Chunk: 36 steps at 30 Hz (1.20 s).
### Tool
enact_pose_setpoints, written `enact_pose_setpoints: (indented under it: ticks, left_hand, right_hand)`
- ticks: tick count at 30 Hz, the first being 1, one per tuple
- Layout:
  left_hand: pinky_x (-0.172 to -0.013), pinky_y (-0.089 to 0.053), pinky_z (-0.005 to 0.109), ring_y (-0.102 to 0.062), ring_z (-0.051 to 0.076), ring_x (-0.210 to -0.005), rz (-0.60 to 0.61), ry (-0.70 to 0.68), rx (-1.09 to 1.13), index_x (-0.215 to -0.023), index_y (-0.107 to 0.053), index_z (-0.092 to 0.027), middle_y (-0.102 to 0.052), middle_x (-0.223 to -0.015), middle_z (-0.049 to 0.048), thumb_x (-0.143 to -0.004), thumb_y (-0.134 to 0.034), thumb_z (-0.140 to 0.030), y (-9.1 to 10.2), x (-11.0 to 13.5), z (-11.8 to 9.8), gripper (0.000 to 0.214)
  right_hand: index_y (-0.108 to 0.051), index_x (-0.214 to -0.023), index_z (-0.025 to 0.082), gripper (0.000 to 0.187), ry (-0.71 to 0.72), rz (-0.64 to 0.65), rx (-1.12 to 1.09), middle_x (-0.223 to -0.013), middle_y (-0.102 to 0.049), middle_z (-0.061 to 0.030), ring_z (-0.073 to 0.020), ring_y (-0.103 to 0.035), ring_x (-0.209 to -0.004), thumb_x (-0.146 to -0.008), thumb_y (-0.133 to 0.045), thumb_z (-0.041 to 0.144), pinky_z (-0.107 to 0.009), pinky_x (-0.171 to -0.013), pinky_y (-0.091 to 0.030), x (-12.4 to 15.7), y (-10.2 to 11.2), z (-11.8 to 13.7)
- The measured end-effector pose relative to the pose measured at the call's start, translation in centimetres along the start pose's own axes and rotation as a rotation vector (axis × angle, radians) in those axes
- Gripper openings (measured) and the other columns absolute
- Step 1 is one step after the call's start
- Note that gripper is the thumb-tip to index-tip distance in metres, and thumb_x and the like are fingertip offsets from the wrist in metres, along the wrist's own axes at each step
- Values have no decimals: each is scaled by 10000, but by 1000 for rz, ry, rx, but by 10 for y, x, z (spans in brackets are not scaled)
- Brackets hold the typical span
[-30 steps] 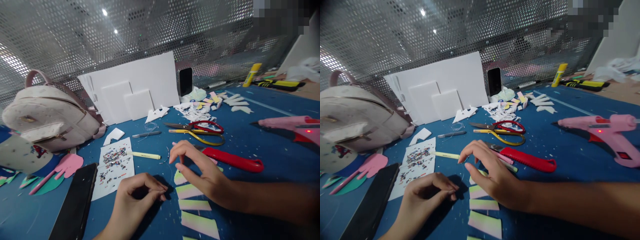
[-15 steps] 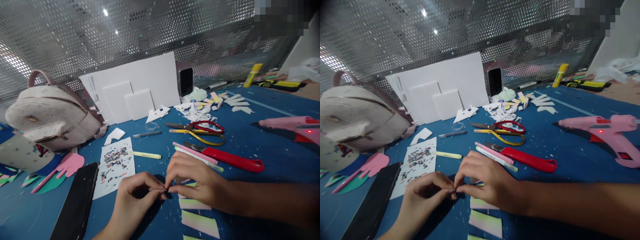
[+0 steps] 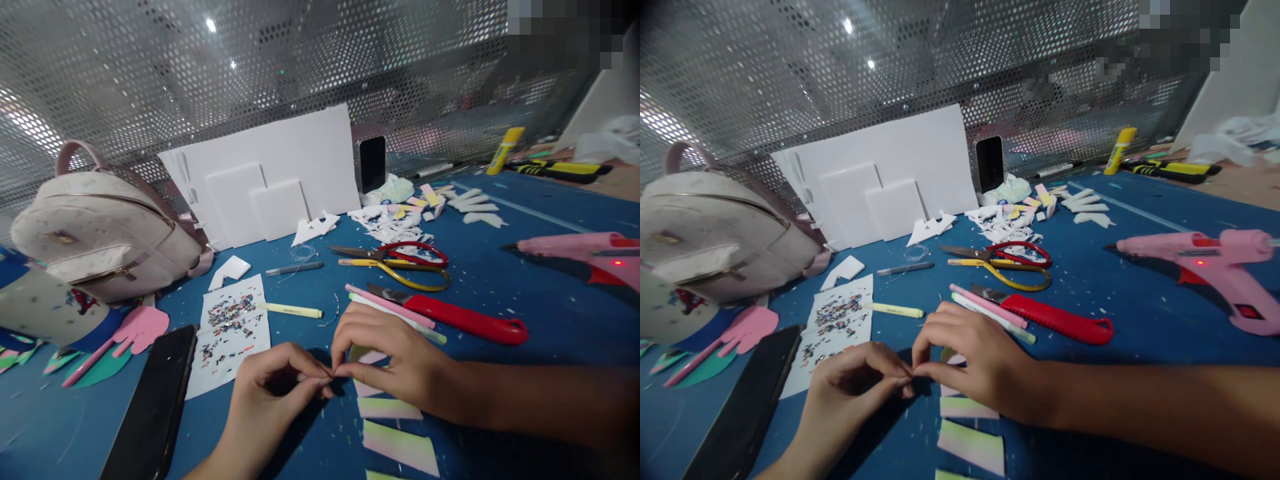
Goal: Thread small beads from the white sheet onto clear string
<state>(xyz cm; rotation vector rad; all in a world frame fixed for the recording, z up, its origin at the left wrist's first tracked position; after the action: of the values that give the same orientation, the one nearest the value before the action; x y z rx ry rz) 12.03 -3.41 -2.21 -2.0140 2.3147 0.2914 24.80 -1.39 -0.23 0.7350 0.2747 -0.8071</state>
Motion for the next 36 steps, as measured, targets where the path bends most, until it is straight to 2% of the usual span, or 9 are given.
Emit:
enact_pose_setpoints:
  ticks: [7, 12, 18, 25, 36]
  left_hand:
    - [-714, -639, 164, -807, 151, -733, -62, 13, 106, -859, -803, -216, -840, -801, 20, -827, -755, -51, 5, 2, 7, 175]
    - [-741, -641, 167, -810, 157, -773, -126, 87, 157, -907, -779, -198, -846, -848, 37, -836, -746, -46, 8, 3, 13, 170]
    - [-738, -650, 186, -811, 163, -794, -63, 35, 234, -1013, -737, -204, -818, -905, 30, -847, -738, -26, 3, 1, 12, 244]
    - [-709, -643, 184, -812, 162, -756, -89, 2, 246, -1053, -672, -229, -720, -832, -35, -822, -751, -22, 7, -1, 6, 320]
    - [-729, -609, 207, -772, 151, -766, -152, 25, 157, -1133, -622, -231, -725, -773, -19, -857, -739, -70, 11, 4, 7, 340]
  right_hand:
    - [-629, -924, 185, 73, -55, -22, -15, -910, -648, -3, -154, -549, -866, -994, -643, 199, -277, -781, -396, 3, 3, -1]
    - [-629, -931, 189, 59, -59, -24, -13, -910, -648, -5, -156, -551, -863, -989, -637, 187, -276, -775, -398, 3, 3, -3]
    - [-617, -897, 182, 80, -86, -22, 19, -879, -641, 1, -152, -538, -834, -955, -639, 132, -273, -755, -390, 0, 3, -1]
    - [-609, -879, 177, 90, -92, -26, 38, -858, -629, -3, -151, -527, -802, -936, -628, 111, -270, -718, -390, 0, 4, 0]
    - [-610, -891, 179, 75, -98, -19, 45, -861, -625, -1, -149, -523, -803, -927, -639, 120, -264, -710, -376, 2, 2, -3]
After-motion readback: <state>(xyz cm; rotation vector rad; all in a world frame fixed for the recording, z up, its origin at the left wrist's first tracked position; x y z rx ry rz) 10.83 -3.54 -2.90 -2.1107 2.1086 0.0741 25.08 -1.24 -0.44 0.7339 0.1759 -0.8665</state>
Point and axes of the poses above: each hand's wrist, its own x-axis away from the middle knuckle, its own y-axis out of the back of the hand, z = x × y, the point moved 10 cm from there along -x, towards the middle knuckle
